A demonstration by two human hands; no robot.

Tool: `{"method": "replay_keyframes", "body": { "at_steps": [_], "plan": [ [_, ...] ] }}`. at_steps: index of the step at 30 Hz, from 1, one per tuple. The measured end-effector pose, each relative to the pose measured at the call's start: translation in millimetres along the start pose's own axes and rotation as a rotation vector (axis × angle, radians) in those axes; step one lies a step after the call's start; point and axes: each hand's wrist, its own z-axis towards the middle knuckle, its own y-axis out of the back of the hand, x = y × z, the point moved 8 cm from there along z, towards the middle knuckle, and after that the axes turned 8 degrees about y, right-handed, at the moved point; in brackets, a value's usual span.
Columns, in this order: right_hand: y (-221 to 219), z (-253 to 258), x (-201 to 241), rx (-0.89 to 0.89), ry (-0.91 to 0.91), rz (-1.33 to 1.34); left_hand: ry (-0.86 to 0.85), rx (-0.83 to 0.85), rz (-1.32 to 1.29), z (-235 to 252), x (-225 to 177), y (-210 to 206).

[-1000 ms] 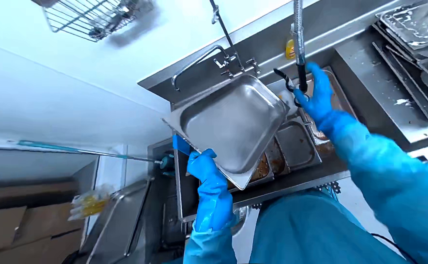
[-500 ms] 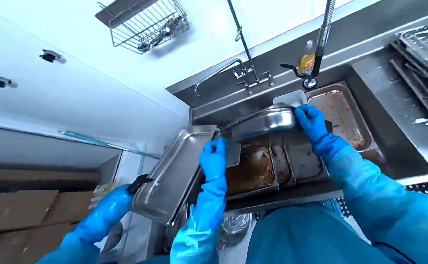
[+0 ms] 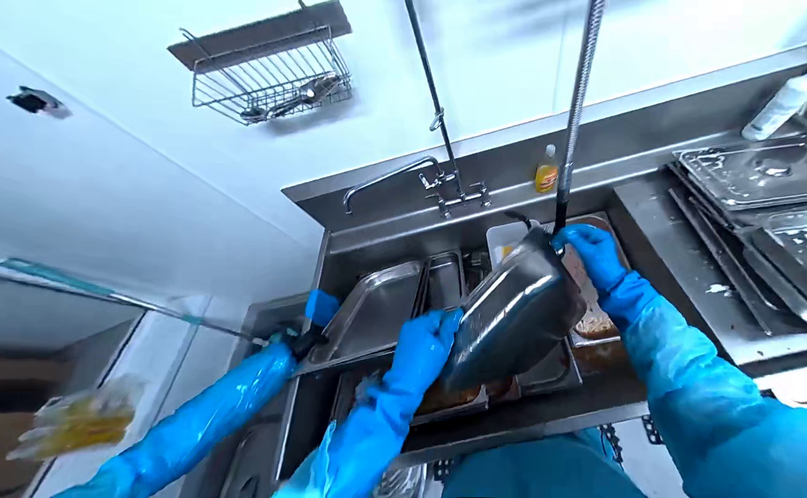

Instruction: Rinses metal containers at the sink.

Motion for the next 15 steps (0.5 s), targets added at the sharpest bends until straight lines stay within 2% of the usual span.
{"method": "replay_keyframes", "body": {
  "at_steps": [1, 2, 3, 4, 6, 9, 10, 12, 14, 15],
  "plan": [
    [34, 9, 0, -0.16, 0.077, 0.02, -0.026, -0.026, 0.016, -9, 1, 3],
    [65, 23, -5, -0.303, 0.077, 0.033, -0.055, -0.069, 0.022, -20, 4, 9],
    [87, 39, -20, -0.386, -0.013, 0.045, -0.085, -0.122, 0.027, -33, 8, 17],
    [94, 56, -43, -0.373, -0.142, 0.042, -0.113, -0.18, 0.04, -44, 12, 26],
    [70, 83, -103, -0.073, -0.374, -0.042, -0.13, -0.246, 0.053, -60, 16, 43],
    [-18, 89, -172, 0.438, -0.565, -0.057, -0.036, -0.238, -0.004, -68, 22, 60],
    [-52, 89, -176, 0.609, -0.571, 0.042, 0.036, -0.232, -0.045, -69, 23, 64],
    [-108, 88, -154, 0.852, -0.517, 0.316, 0.216, -0.216, -0.135, -72, 28, 71],
    [-133, 80, -118, 0.942, -0.482, 0.56, 0.352, -0.246, -0.207, -77, 39, 73],
    [-130, 77, -96, 0.916, -0.451, 0.63, 0.4, -0.274, -0.228, -77, 45, 71]
  ]
}}
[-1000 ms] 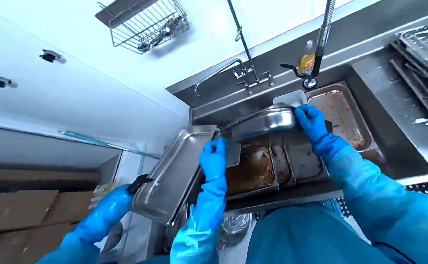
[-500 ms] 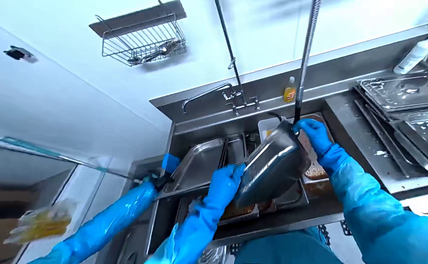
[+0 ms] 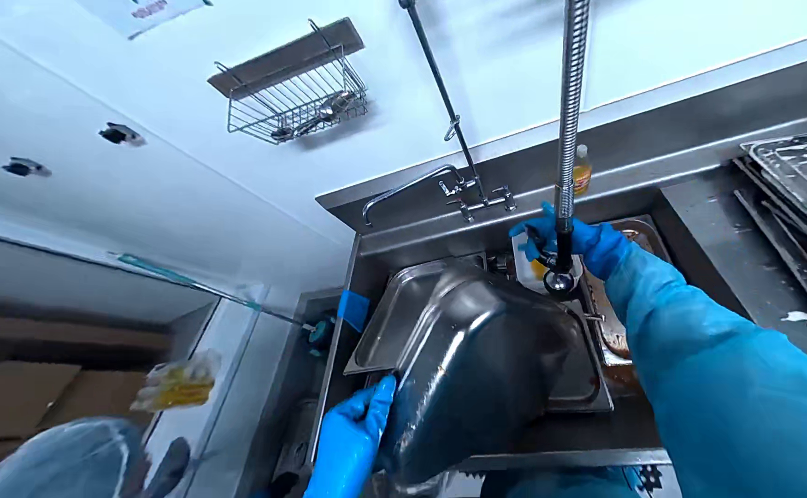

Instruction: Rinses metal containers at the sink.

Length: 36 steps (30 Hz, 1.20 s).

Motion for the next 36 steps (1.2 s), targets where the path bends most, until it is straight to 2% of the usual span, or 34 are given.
{"method": "replay_keyframes", "body": {
  "at_steps": [4, 7, 11, 14, 18, 22, 25, 30, 36],
  "plan": [
    [-26, -58, 52, -0.098, 0.18, -0.15, 0.215, -0.028, -0.044, 10, 10, -19],
    [-50, -100, 66, -0.107, 0.171, -0.396, 0.298, -0.014, -0.149, 23, 12, -45],
    [-47, -126, 80, -0.538, 0.151, -0.547, 0.279, 0.031, -0.193, 43, -11, -97],
    [-39, -117, 136, -0.761, 0.407, -0.571, 0.19, 0.085, -0.095, 60, -45, -143],
    [-49, -73, 221, -0.705, 0.814, -0.619, 0.064, 0.174, 0.035, 63, -105, -185],
    [-73, -20, 267, -0.551, 0.974, -0.701, 0.037, 0.15, 0.064, 82, -137, -209],
    [-82, 8, 265, -0.506, 0.994, -0.665, -0.002, 0.115, -0.006, 96, -147, -204],
    [-100, 28, 239, -0.568, 1.008, -0.594, -0.045, 0.158, -0.072, 89, -137, -176],
    [-128, 42, 220, -0.535, 1.032, -0.548, -0.014, 0.147, -0.086, 124, -126, -173]
  ]
}}
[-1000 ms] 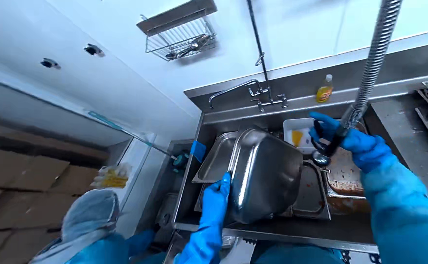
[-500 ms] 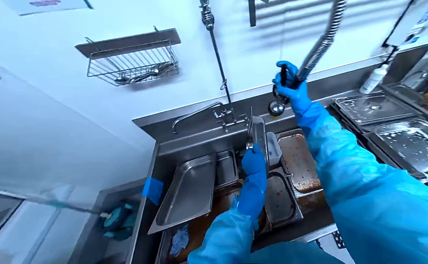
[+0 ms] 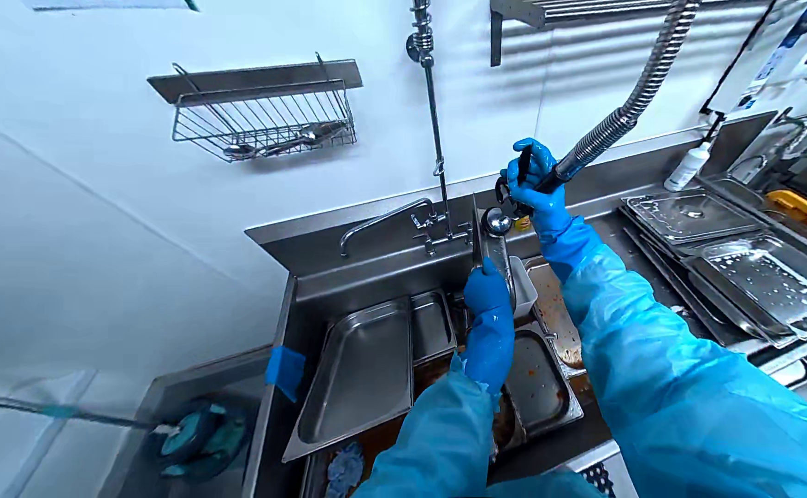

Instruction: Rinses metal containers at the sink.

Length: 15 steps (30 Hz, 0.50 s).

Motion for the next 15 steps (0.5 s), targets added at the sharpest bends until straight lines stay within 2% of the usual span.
{"method": "replay_keyframes", "body": {
  "at_steps": [7, 12, 15],
  "plan": [
    [-21, -13, -2, -0.036, 0.014, 0.033, -0.021, -0.001, -0.015, -12, 28, 43],
    [-53, -43, 11, -0.051, -0.027, 0.057, 0.067, -0.045, -0.058, 33, 47, 49],
    [-72, -71, 16, -0.048, -0.061, 0.082, 0.092, -0.008, -0.065, 22, 69, 72]
  ]
}}
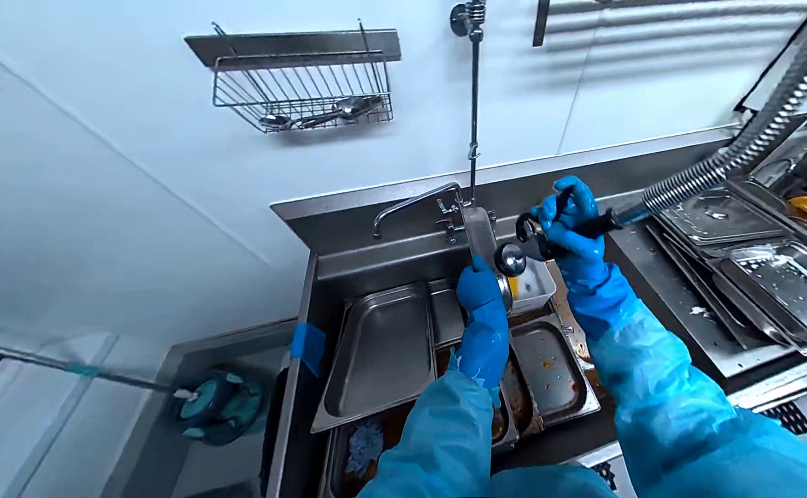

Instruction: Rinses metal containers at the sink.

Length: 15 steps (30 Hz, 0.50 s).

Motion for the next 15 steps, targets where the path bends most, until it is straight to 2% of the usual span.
{"method": "replay_keyframes", "body": {
  "at_steps": [4, 12, 15],
  "plan": [
    [-16, -10, -11, -0.031, -0.007, 0.049, 0.032, -0.028, -0.023, 7, 21, 20],
    [-21, 78, -39, -0.117, 0.177, 0.068, 0.081, -0.069, 0.11, 38, 47, 54],
    [-35, 71, -37, -0.09, 0.153, 0.138, 0.115, -0.088, 0.072, 36, 63, 65]
  ]
}}
